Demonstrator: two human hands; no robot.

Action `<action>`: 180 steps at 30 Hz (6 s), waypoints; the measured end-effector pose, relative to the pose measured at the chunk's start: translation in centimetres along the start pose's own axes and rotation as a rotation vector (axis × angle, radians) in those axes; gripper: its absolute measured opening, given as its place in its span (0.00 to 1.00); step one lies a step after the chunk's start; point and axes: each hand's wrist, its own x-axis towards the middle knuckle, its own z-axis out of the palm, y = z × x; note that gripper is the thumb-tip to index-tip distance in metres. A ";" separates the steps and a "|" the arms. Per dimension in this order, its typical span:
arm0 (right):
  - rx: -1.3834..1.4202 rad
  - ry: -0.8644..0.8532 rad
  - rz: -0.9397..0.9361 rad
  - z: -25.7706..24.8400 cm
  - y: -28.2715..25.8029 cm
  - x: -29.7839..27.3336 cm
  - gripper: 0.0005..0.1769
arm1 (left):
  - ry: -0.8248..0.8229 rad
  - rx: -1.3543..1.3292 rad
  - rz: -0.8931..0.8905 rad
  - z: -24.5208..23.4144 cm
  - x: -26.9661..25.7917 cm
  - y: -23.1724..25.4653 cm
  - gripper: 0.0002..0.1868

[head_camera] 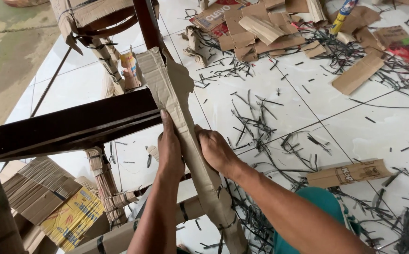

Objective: Wrapping wooden chair legs with cardboard and securing them with plastic ties

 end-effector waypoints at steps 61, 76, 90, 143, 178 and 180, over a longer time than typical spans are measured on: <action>-0.344 0.128 -0.039 0.6 -0.9 4.5 0.43 | 0.222 -0.385 0.011 -0.9 8.2 -6.9 0.10; -0.445 0.255 0.004 2.6 -3.6 3.0 0.38 | 0.252 -0.024 0.298 0.1 2.0 -1.8 0.14; -0.323 0.356 -0.071 2.8 -3.1 3.1 0.39 | 0.010 -0.123 -0.068 -0.3 -1.7 -0.1 0.36; 0.193 0.036 0.157 -0.4 -1.1 5.7 0.07 | -0.009 -0.073 0.003 -2.7 3.9 -2.3 0.20; -0.416 0.212 0.004 0.8 -5.2 3.0 0.30 | 0.236 -0.283 0.469 -2.3 1.2 0.6 0.12; -0.826 0.220 0.055 1.7 -5.8 2.9 0.45 | 0.184 -0.153 0.626 -2.3 1.4 0.2 0.09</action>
